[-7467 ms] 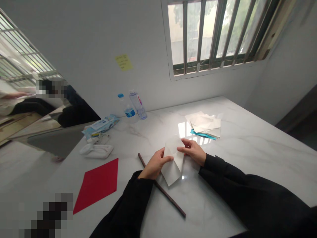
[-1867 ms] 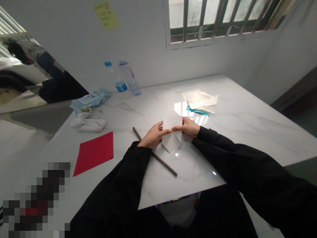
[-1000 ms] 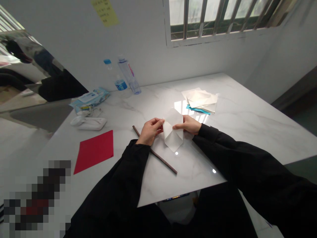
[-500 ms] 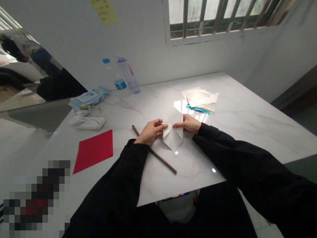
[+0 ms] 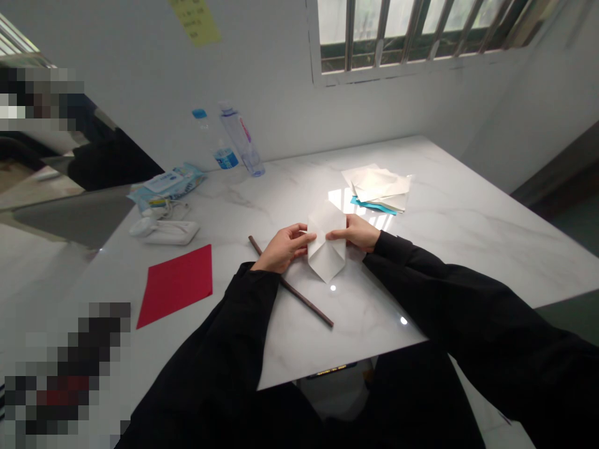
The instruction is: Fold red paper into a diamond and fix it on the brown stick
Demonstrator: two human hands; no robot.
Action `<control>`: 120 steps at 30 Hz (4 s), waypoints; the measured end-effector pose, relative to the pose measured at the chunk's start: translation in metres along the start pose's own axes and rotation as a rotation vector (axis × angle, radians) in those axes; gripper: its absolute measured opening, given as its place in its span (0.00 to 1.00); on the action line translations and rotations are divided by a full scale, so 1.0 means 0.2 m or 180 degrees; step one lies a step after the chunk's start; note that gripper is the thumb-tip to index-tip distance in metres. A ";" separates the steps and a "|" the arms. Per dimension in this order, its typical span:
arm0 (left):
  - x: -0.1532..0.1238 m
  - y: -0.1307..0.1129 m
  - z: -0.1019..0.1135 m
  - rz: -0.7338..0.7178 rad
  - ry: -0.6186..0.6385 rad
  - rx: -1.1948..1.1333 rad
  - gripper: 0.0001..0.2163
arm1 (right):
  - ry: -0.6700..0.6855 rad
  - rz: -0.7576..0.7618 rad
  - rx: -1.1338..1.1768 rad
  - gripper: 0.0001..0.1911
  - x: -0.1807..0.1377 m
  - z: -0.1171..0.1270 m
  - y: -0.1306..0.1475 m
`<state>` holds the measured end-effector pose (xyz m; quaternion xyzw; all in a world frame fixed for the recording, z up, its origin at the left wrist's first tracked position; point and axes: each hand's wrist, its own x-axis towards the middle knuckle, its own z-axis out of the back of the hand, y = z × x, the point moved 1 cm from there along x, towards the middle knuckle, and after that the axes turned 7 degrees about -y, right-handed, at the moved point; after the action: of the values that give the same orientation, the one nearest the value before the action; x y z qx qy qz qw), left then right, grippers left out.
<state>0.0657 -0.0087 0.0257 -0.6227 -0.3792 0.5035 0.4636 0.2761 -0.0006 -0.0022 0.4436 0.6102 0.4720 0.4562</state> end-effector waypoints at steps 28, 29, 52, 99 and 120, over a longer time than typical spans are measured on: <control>-0.01 0.00 -0.02 0.0024 -0.0052 0.0085 0.18 | -0.0342 -0.0126 0.0305 0.18 -0.01 0.00 0.04; -0.01 0.00 -0.02 0.0031 -0.0034 0.0074 0.18 | -0.0395 -0.0145 0.0321 0.18 0.00 0.01 0.05; 0.01 -0.01 -0.01 -0.0217 -0.0366 -0.0208 0.22 | 0.0030 -0.0065 0.0071 0.17 -0.01 -0.01 0.02; -0.01 0.01 -0.03 0.0004 -0.0131 -0.0125 0.22 | -0.0187 -0.0095 0.0390 0.19 0.01 0.00 0.01; -0.01 0.00 -0.02 -0.0449 -0.0502 -0.0102 0.22 | 0.0121 -0.0147 0.0284 0.21 -0.02 -0.02 0.04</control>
<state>0.0688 -0.0106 0.0259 -0.5602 -0.4654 0.5109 0.4566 0.2746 -0.0043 0.0065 0.4402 0.6493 0.4420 0.4351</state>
